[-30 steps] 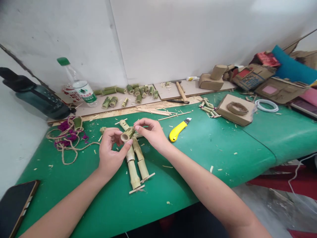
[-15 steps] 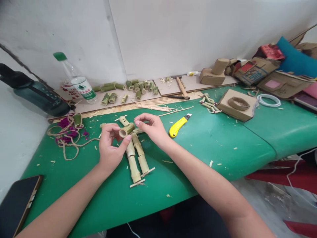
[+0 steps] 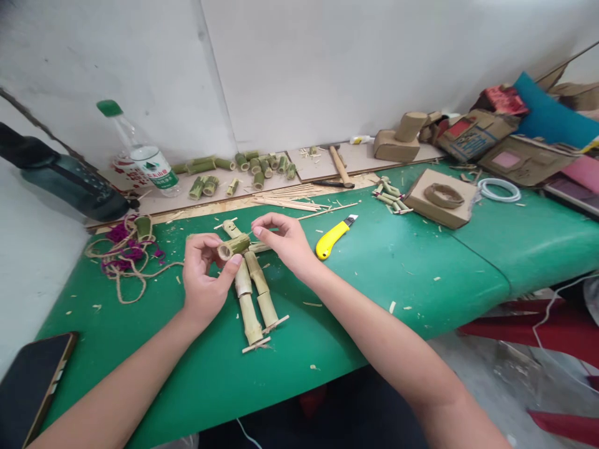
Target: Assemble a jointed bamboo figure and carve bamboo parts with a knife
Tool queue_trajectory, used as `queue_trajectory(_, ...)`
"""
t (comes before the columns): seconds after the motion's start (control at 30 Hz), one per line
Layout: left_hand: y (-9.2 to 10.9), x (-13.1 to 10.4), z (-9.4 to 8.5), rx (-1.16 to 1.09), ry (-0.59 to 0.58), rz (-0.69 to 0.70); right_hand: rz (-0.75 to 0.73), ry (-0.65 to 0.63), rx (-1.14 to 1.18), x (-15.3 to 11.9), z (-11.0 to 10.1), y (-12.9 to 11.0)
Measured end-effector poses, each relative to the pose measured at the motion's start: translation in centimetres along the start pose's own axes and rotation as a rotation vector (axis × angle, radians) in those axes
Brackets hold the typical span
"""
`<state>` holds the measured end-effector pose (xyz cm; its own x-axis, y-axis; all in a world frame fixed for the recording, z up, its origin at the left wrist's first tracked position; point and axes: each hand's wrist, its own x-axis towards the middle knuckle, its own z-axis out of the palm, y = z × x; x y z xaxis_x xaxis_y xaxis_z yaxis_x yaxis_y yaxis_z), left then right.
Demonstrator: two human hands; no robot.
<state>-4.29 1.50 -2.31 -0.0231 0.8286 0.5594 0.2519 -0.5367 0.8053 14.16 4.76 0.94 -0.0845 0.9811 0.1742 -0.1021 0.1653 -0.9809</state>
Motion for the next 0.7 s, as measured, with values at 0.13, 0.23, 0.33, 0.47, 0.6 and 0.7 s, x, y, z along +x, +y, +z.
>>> queue_trajectory(0.13,-0.15,-0.07,-0.02,0.006,0.0,-0.015,0.017,0.009,-0.003,0.0,-0.06,0.01)
queue_trajectory(0.23,-0.26,-0.14,-0.03,0.003,0.001,-0.018,0.024,0.011,0.01,-0.04,-0.06,0.04)
queue_trajectory(0.33,-0.31,-0.18,-0.03,-0.003,0.006,-0.017,0.021,0.008,0.015,-0.08,-0.07,0.04)
queue_trajectory(0.47,-0.28,-0.14,-0.03,-0.018,0.011,-0.009,0.023,0.002,0.012,-0.1,-0.09,0.06)
queue_trajectory(0.6,-0.2,-0.06,-0.09,-0.027,0.02,0.003,0.021,0.005,-0.004,-0.08,-0.1,0.07)
queue_trajectory(0.7,-0.14,-0.04,-0.13,-0.03,0.024,-0.002,0.007,0.005,-0.021,-0.02,-0.08,0.06)
